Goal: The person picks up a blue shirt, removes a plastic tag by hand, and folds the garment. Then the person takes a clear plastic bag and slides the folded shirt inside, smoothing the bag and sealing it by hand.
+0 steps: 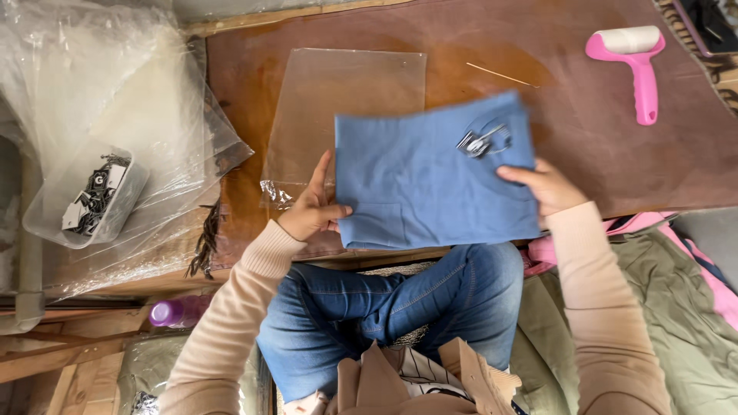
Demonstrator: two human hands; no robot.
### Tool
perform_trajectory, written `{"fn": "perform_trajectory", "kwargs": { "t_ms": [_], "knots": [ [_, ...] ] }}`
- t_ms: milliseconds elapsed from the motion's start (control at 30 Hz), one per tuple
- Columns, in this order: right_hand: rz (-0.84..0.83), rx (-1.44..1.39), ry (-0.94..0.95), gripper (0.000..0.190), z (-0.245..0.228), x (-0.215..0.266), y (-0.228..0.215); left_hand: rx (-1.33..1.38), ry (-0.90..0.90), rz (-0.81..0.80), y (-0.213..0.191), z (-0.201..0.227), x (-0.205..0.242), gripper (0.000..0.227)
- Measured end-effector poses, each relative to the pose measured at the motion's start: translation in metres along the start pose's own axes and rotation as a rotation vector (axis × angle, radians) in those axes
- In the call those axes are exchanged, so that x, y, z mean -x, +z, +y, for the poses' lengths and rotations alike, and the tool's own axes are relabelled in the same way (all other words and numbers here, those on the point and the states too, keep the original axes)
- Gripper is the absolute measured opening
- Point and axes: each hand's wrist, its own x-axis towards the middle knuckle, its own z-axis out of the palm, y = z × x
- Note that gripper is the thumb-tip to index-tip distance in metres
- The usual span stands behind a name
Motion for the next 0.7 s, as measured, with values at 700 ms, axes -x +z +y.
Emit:
{"fn": "perform_trajectory", "kwargs": {
  "t_ms": [700],
  "knots": [
    [-0.091, 0.243, -0.029, 0.027, -0.051, -0.026, -0.012, -0.133, 0.001, -0.043, 0.013, 0.027, -0.055, 0.094]
  ]
}}
